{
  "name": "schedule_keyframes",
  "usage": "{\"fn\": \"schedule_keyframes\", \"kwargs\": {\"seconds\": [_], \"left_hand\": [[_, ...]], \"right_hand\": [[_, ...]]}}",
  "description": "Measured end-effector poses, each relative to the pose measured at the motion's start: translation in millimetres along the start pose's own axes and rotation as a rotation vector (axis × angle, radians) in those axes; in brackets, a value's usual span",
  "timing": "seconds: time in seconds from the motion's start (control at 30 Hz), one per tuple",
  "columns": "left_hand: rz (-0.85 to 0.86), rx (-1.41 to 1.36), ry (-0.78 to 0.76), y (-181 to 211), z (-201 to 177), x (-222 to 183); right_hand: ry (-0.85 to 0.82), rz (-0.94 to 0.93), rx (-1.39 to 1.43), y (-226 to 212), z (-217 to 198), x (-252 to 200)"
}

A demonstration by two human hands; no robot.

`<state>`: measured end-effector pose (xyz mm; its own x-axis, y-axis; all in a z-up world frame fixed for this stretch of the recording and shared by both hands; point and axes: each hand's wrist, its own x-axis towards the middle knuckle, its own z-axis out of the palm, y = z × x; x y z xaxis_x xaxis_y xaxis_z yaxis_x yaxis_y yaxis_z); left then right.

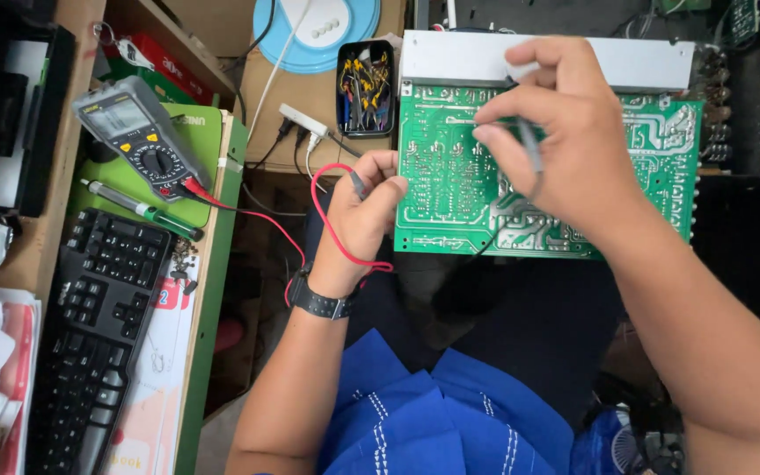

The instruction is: Testing various points on a circuit board using a digital multimeter for diagnostics.

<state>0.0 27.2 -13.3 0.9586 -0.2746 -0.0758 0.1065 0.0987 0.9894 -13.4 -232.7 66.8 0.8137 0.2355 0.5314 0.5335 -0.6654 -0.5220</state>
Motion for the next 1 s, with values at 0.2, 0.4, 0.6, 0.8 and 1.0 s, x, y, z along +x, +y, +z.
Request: {"fn": "schedule_keyframes", "kwargs": {"seconds": [0.2, 0.4, 0.6, 0.8, 1.0], "left_hand": [[-0.057, -0.085, -0.007, -2.4, 2.3, -2.2], [-0.046, -0.078, 0.021, -6.9, 5.6, -3.8], [0.06, -0.115, 0.021, -16.7, 7.1, -3.9], [0.14, -0.072, 0.018, -26.2, 6.8, -0.1], [0.112, -0.019, 0.04, -21.5, 10.0, -2.1]], "right_hand": [[-0.03, -0.087, -0.086, 17.0, 14.8, -8.3], [0.029, 0.095, 0.019, 5.2, 20.9, -11.4], [0.114, 0.127, 0.0, 3.9, 34.2, -19.9], [0.104, 0.154, 0.004, 4.0, 36.7, -20.5], [0.102, 0.175, 0.011, -1.8, 35.6, -18.3]]}}
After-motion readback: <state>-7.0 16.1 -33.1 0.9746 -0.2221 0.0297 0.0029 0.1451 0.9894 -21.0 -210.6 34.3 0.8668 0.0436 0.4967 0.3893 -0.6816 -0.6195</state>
